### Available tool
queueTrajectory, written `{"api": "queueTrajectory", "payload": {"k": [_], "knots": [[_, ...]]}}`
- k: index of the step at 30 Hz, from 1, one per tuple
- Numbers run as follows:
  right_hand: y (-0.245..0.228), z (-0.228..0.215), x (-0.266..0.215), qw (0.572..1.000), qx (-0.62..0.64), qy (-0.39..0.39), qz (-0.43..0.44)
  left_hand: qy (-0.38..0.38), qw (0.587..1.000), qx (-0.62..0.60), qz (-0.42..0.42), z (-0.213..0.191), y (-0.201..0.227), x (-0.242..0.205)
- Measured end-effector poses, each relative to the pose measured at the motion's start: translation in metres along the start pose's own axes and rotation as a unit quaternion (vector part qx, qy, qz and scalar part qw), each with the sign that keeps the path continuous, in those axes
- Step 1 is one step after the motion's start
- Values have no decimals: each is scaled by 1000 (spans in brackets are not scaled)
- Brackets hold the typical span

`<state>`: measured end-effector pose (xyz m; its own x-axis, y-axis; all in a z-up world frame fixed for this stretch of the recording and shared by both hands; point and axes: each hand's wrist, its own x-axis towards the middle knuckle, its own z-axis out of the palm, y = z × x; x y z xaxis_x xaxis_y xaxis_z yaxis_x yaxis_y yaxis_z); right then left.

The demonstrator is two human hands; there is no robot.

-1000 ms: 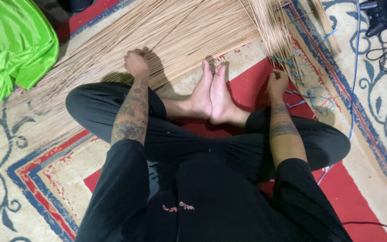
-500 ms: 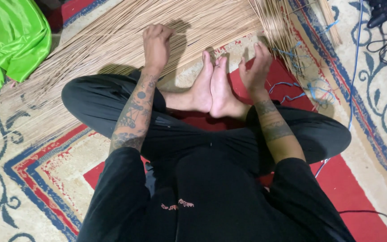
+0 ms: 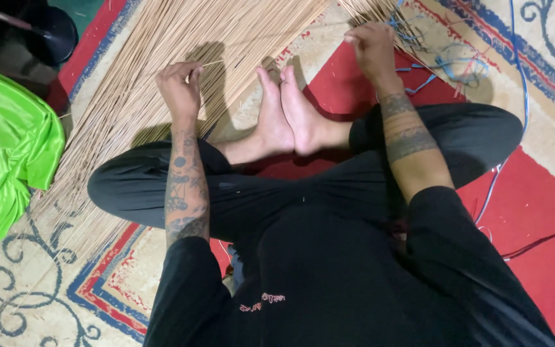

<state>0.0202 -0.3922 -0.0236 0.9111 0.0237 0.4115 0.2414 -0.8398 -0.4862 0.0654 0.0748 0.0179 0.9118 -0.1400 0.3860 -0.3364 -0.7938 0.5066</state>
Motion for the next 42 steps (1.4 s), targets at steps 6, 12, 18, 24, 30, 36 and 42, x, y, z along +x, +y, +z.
{"api": "queueTrajectory", "payload": {"k": [6,12,18,24,30,36,42], "knots": [[108,-63,15,988,-99,116,-25,9,999,43,20,-13,-14,3],[143,-87,-14,997,-40,57,14,9,999,7,50,-9,7,8],[136,-30,-10,998,-22,-21,-60,-33,991,125,-33,-30,-4,11],[83,-9,-3,981,-71,-180,31,-145,985,68,-67,24,-80,-21],[15,25,-1,974,-57,-79,-203,-119,982,-149,8,19,52,-8],[-119,34,-33,957,-33,-271,-96,-187,959,-130,169,69,80,-32],[71,59,-21,964,-162,-184,-108,-165,968,172,-77,60,-9,-10]]}}
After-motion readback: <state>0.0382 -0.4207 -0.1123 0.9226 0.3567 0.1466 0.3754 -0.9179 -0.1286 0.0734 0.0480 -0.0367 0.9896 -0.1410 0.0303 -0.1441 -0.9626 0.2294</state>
